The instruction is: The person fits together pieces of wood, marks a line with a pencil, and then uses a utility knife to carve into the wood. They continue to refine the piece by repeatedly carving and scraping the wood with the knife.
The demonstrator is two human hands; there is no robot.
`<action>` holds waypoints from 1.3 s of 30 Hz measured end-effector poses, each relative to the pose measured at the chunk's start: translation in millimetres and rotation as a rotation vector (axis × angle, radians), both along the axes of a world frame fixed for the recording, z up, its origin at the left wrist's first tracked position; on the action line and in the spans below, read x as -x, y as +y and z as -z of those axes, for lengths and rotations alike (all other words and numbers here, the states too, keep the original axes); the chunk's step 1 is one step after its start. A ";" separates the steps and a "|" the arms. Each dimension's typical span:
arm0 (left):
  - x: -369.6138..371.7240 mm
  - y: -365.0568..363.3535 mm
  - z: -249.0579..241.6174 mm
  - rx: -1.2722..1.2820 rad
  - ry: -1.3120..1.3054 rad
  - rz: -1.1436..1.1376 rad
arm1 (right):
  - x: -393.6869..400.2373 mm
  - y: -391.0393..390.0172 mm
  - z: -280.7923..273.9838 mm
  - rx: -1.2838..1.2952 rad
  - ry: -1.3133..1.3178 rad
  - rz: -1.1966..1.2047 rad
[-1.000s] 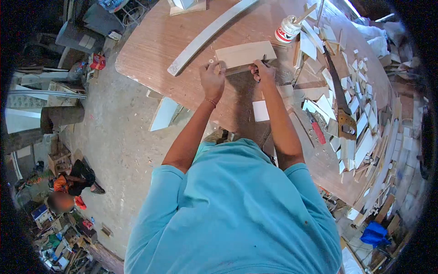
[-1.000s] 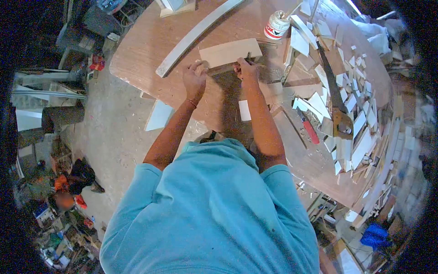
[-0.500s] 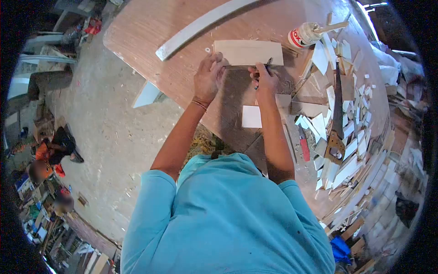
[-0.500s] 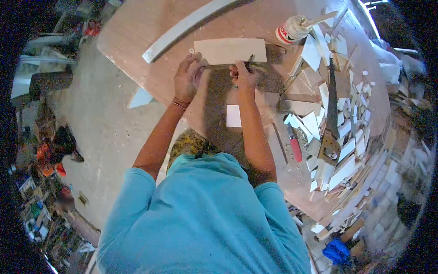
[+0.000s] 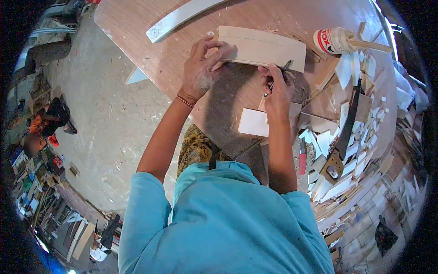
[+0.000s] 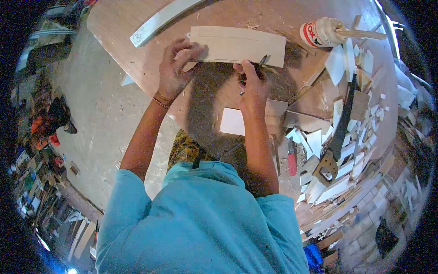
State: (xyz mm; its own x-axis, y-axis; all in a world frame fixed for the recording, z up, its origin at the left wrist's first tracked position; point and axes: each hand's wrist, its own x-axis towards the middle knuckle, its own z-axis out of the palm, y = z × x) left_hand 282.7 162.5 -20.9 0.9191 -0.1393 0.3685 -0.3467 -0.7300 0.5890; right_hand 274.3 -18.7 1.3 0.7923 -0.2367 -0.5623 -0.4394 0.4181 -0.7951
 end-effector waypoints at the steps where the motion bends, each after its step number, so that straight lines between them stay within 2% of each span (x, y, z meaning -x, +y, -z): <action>1: -1.6 0.6 -1.8 0.002 0.006 0.015 | 0.4 0.3 -0.6 0.008 0.004 -0.003; 5: -10.5 0.8 -7.7 -0.026 -0.086 0.016 | -0.6 -1.8 3.0 -0.021 -0.013 -0.004; 8: -14.2 5.4 -3.0 -0.058 0.000 0.113 | -0.7 -1.6 -0.3 -0.032 0.006 -0.008; 11: -16.5 6.7 -1.6 0.037 0.038 0.201 | 0.0 -3.9 -4.6 0.004 0.023 -0.020; 13: -16.9 5.5 -6.9 0.063 0.042 0.200 | 2.1 -7.5 -7.7 0.211 0.047 -0.122; 14: -17.4 6.2 -5.6 0.061 0.045 0.199 | 5.3 -13.1 -4.8 0.209 0.049 -0.123; 17: -18.2 7.7 -4.2 -0.026 0.008 0.211 | 12.1 -28.0 -3.1 0.560 -0.030 -0.133; 18: -17.7 7.0 -8.4 -0.039 0.016 0.205 | 10.8 -29.9 -5.5 0.563 -0.026 -0.133; 20: -18.1 6.4 -10.5 -0.051 0.023 0.201 | 7.0 -32.7 -7.9 1.182 -0.492 -0.370; 21: -18.2 6.7 -10.5 -0.050 0.028 0.207 | 2.7 -33.3 -7.6 1.182 -0.491 -0.371; 23: -17.9 6.7 -10.6 -0.050 0.030 0.211 | -8.9 -33.4 -4.2 1.282 -0.736 -0.474; 26: -7.1 -0.9 -7.9 0.046 0.018 0.147 | -13.9 -34.9 -2.1 1.271 -0.670 -0.524; 28: 5.9 -11.3 -0.4 0.295 0.098 -0.179 | -15.0 -33.7 -6.1 1.256 -0.641 -0.543; 29: 10.0 -13.7 7.0 0.295 0.100 -0.180 | -15.4 -33.0 -7.5 1.242 -0.614 -0.561; 31: 17.6 -16.8 20.3 0.631 0.295 -0.300 | -15.1 -32.1 -7.2 1.266 -0.623 -0.555; 35: 21.5 -15.9 30.1 0.693 0.417 -0.280 | -15.0 -32.2 -6.1 1.293 -0.629 -0.555; 37: 19.7 -17.5 26.9 0.863 0.513 -0.354 | -15.6 -30.8 -5.4 1.304 -0.650 -0.539; 38: 20.9 -16.2 31.0 0.861 0.515 -0.354 | -15.6 -30.3 -4.9 1.315 -0.672 -0.523; 39: 21.3 -14.6 34.7 0.743 0.474 -0.349 | -15.6 -30.7 -4.2 1.315 -0.670 -0.522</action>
